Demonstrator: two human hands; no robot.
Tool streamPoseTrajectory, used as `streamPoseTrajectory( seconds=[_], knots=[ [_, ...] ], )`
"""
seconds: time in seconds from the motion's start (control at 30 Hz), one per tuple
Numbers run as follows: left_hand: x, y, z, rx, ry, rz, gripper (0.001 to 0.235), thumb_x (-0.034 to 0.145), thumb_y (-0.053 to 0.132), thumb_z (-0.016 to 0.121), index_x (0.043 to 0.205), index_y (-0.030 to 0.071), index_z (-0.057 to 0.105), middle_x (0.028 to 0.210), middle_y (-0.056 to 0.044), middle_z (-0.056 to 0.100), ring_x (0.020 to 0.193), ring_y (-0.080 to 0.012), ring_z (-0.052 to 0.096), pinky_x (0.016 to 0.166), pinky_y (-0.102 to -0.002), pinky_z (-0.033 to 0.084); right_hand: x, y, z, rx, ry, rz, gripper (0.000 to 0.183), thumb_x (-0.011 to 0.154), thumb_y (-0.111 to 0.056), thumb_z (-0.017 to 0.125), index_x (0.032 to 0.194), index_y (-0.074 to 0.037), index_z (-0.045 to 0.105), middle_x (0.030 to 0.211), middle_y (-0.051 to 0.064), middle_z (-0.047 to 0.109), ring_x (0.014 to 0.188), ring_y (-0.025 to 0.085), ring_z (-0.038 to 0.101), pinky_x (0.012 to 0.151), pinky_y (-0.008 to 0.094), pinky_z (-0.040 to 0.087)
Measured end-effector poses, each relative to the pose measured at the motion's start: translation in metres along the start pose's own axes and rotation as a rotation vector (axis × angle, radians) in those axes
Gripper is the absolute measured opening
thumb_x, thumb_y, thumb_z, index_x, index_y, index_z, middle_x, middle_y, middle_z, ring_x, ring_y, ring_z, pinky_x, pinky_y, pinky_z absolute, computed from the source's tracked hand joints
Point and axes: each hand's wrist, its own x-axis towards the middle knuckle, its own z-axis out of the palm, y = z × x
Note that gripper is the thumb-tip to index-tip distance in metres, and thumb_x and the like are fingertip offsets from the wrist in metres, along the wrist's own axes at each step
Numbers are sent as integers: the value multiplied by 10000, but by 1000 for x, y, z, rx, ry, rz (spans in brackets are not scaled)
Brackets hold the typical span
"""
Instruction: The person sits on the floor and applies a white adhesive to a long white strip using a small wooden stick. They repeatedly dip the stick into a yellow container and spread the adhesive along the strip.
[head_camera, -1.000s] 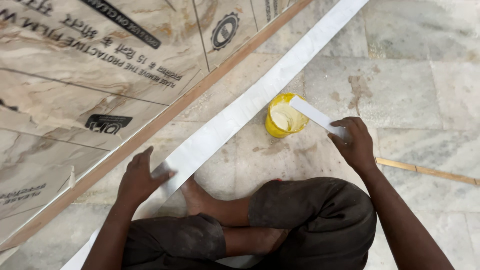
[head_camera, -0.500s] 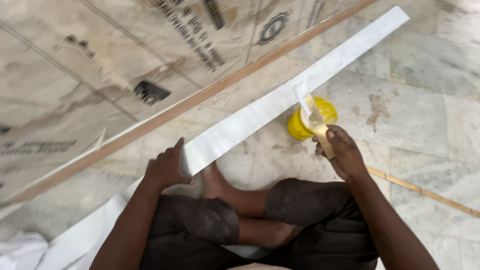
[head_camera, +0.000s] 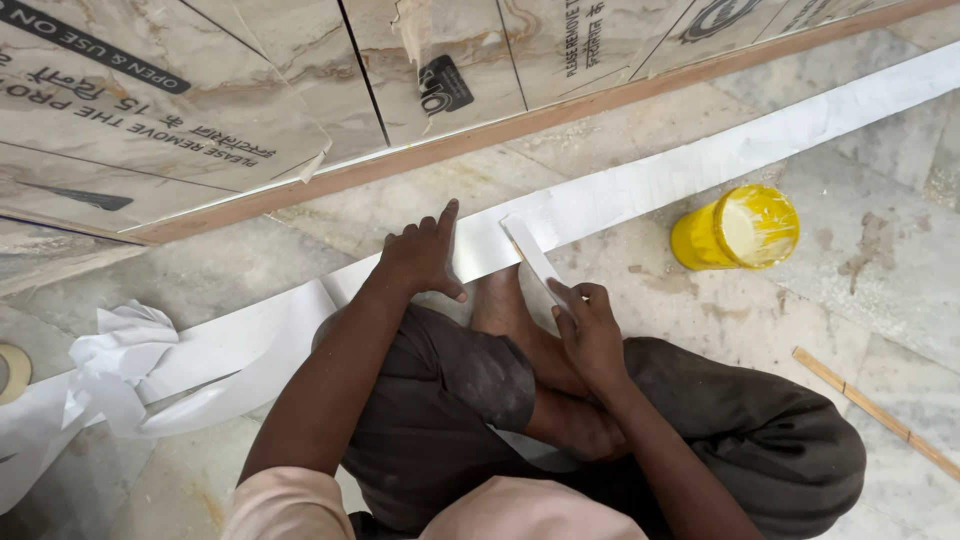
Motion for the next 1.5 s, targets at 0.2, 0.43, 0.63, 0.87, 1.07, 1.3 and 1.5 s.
streamPoseTrajectory(
  seconds=[0.2,0.43,0.63,0.87,1.07,1.3,1.5],
  knots=[
    [5,-4,5,-3,9,-12,1508,489,526,980,1642,168,75,1399,-179,537,1266,-413,553,1015,-617,459,12,2,-27,-358,-68,-57,388,907,-180,694,1286,-261,709,1090,108,620,987,307,649,763,439,556],
    [-2,-1,-4,5,35,-25,1478,477,532,983,1629,174,130,1420,-175,528,1294,-411,529,1032,-614,445,13,32,-65,-443,-119,-61,335,918,-211,691,1244,-275,726,1059,102,650,993,302,662,774,426,553],
    [-8,34,-20,-205,653,327,938,722,465,902,1439,33,478,1383,-219,570,1230,-424,572,967,-518,490,4,79,-158,335,-46,288,398,982,-156,565,1365,-116,666,1110,45,705,817,156,578,730,297,495],
    [87,191,28,-835,249,557,485,961,379,722,1273,13,658,1154,-140,728,992,-211,721,863,-356,575,-22,124,-258,383,169,479,346,1047,-255,551,1241,8,664,1000,51,713,723,125,582,655,293,472],
    [175,301,72,-1114,-20,224,545,941,339,668,1325,-31,555,1083,-127,692,786,-177,706,652,-319,611,-31,152,-265,235,179,604,271,1000,-229,647,1162,-30,736,796,100,690,665,147,616,609,330,484],
    [177,313,84,-1209,-81,285,390,907,170,721,1171,-53,541,997,-162,674,757,-197,711,612,-302,635,-12,154,-264,-105,102,483,223,947,-223,666,1099,-82,748,862,92,738,661,210,712,641,378,535],
    [129,311,89,-1108,33,455,344,919,93,701,1193,-36,537,1005,-112,624,798,-143,674,651,-286,639,5,172,-229,-506,88,339,162,901,-118,608,978,-122,751,903,110,723,788,354,692,635,484,544]
  ],
)
